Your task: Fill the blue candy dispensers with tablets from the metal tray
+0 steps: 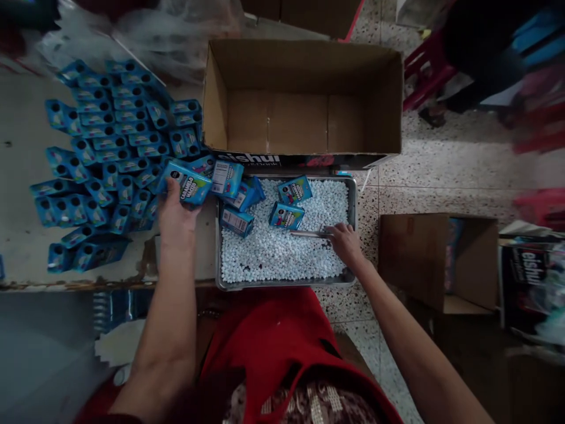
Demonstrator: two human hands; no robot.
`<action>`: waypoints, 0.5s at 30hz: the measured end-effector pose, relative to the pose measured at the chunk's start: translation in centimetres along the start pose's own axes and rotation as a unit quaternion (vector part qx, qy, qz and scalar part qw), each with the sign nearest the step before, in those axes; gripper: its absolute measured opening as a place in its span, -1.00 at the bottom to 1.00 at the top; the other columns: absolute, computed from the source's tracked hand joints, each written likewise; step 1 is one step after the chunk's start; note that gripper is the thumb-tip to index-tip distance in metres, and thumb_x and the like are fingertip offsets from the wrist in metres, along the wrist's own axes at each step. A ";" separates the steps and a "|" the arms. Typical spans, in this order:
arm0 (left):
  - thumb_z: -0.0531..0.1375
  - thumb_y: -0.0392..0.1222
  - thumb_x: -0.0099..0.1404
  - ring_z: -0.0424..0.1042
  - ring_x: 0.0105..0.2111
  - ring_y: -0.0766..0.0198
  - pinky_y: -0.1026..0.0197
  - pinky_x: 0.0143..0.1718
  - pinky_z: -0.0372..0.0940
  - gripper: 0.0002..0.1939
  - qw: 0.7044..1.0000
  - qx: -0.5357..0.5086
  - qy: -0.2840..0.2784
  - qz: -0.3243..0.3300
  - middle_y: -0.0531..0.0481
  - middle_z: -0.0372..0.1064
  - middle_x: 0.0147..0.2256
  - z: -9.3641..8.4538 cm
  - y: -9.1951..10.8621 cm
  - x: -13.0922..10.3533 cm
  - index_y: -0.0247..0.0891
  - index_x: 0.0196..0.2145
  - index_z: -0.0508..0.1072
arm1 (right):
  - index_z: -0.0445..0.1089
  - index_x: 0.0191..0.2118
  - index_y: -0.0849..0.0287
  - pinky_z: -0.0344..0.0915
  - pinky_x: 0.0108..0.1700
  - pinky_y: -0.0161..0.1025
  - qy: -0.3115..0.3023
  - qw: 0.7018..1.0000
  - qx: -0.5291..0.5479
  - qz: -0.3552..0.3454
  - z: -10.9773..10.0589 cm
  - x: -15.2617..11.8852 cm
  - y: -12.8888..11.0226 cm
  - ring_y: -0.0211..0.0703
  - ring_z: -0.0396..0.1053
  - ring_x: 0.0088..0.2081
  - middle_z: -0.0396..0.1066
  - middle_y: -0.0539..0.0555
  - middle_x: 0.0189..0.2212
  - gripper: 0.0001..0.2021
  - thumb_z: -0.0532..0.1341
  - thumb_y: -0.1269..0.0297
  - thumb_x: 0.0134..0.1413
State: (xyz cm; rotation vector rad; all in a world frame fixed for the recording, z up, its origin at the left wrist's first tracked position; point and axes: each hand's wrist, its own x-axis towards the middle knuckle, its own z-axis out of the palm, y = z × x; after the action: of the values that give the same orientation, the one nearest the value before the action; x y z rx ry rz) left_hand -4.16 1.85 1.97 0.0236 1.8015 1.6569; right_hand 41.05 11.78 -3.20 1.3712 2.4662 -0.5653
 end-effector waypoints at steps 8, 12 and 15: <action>0.52 -0.01 -0.02 0.48 0.02 0.11 -0.07 0.15 0.39 -0.38 0.974 0.159 -0.032 0.156 0.06 0.52 -0.01 -1.3 0.3 -9.1 -0.07 -0.03 0.43 | 0.48 -0.09 0.14 0.13 -0.08 -0.08 0.029 0.998 0.001 -0.057 0.5 0.7 0.4 0.11 0.33 -0.09 0.53 0.25 -0.19 -0.76 0.06 0.35 0.35; 0.51 -0.08 -0.01 0.53 -0.15 0.15 0.07 0.07 0.44 -0.49 0.958 0.246 -0.083 0.119 0.05 0.50 -0.21 -0.9 -4.2 -14.0 -0.09 -0.10 0.48 | 0.42 -0.01 0.15 0.22 -0.18 -0.13 -0.001 0.994 0.100 -0.050 0.3 0.9 0.0 0.06 0.44 -0.22 0.56 0.23 -0.23 -0.75 0.05 0.34 0.34; 0.49 -0.10 0.02 0.52 -0.09 0.16 0.15 0.08 0.41 -0.51 0.959 0.262 -0.056 0.095 0.06 0.48 -0.20 -0.7 -7.0 -15.5 -0.07 -0.10 0.46 | 0.49 -0.08 0.12 0.29 -0.15 -0.16 -0.004 0.979 0.191 -0.066 -0.7 0.5 -0.5 0.04 0.50 -0.17 0.58 0.20 -0.17 -0.75 0.08 0.31 0.29</action>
State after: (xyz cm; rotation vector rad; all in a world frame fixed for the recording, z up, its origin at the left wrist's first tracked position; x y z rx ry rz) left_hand 10.34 -7.00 2.83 0.5278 2.1487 1.2218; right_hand 40.34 12.22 -2.69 1.3292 2.5461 -1.1218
